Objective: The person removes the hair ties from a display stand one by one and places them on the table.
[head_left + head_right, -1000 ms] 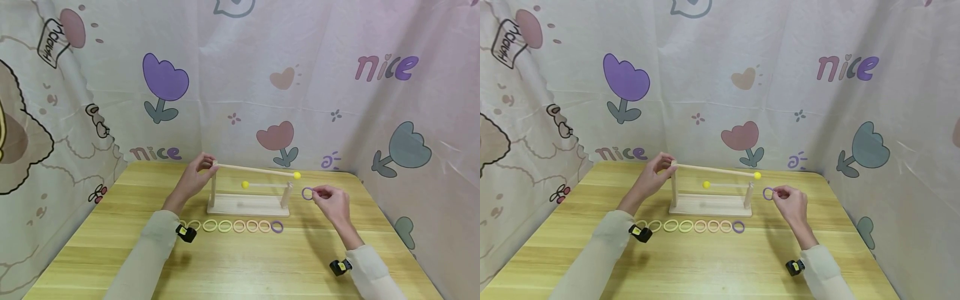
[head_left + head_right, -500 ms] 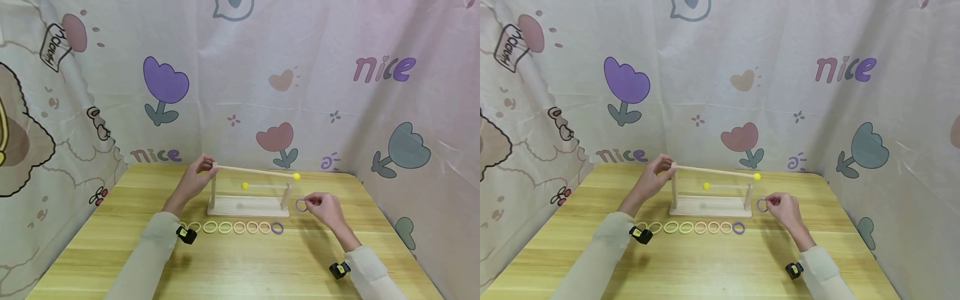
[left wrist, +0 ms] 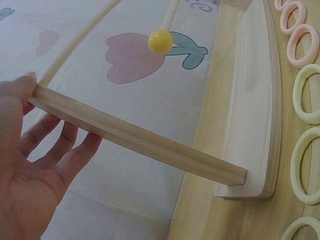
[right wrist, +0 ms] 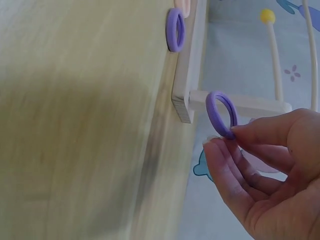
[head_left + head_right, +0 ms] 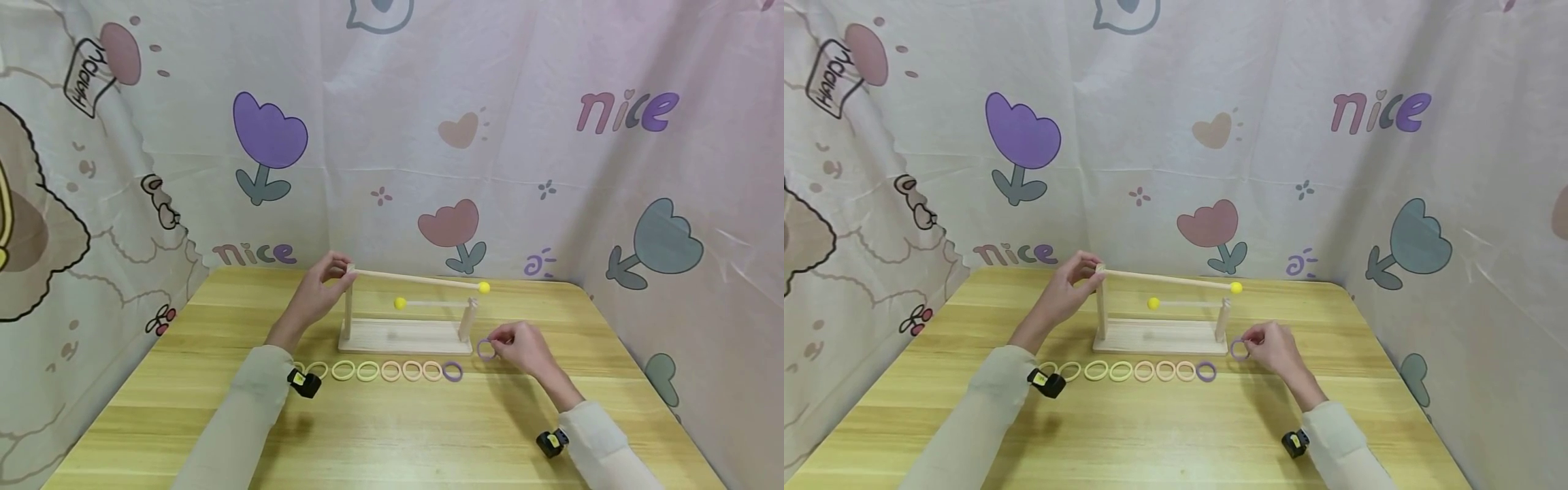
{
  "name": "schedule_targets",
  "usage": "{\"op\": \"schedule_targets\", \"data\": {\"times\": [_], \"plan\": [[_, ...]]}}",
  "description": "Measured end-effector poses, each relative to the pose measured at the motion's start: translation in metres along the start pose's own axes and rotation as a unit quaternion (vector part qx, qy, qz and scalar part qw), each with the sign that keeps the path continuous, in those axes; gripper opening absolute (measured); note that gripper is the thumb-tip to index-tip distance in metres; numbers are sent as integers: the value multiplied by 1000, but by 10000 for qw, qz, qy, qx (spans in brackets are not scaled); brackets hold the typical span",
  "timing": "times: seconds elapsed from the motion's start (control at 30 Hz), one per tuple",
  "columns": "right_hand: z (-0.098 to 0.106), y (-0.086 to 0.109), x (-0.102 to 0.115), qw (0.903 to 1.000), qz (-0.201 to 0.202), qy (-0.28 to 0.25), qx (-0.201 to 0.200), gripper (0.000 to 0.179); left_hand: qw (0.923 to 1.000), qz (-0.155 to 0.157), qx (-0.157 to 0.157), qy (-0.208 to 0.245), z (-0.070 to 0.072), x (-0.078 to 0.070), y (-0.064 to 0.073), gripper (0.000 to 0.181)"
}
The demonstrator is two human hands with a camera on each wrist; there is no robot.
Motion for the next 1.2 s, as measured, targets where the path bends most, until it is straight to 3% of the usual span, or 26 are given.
{"op": "schedule_targets", "data": {"times": [0.3, 0.47, 0.73, 1.2], "plan": [[-12, -1, -6, 9988, 203, -136, 435, 7, 10000, -8, 5, 5, 1, -1, 0, 29], [-15, 1, -6, 9973, 126, -317, 652, 7, 10000, -56, -19, 5, 1, -1, 0, 27], [-17, 1, -10, 9959, -122, -508, 745, 8, 9999, -98, -4, 21, 1, -1, 0, 27], [-19, -1, -22, 9876, 107, -1051, 1163, 9, 10000, -36, 0, 14, 0, 0, 0, 27]]}}
Point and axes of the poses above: each hand's wrist, its own y-axis away from the middle knuckle, its own z-axis out of the back of the hand, x = y × z, the point moved 2 cm from there along -y, towards the middle knuckle, and after that the axes turned 12 degrees about -y, right-handed, at the moved point
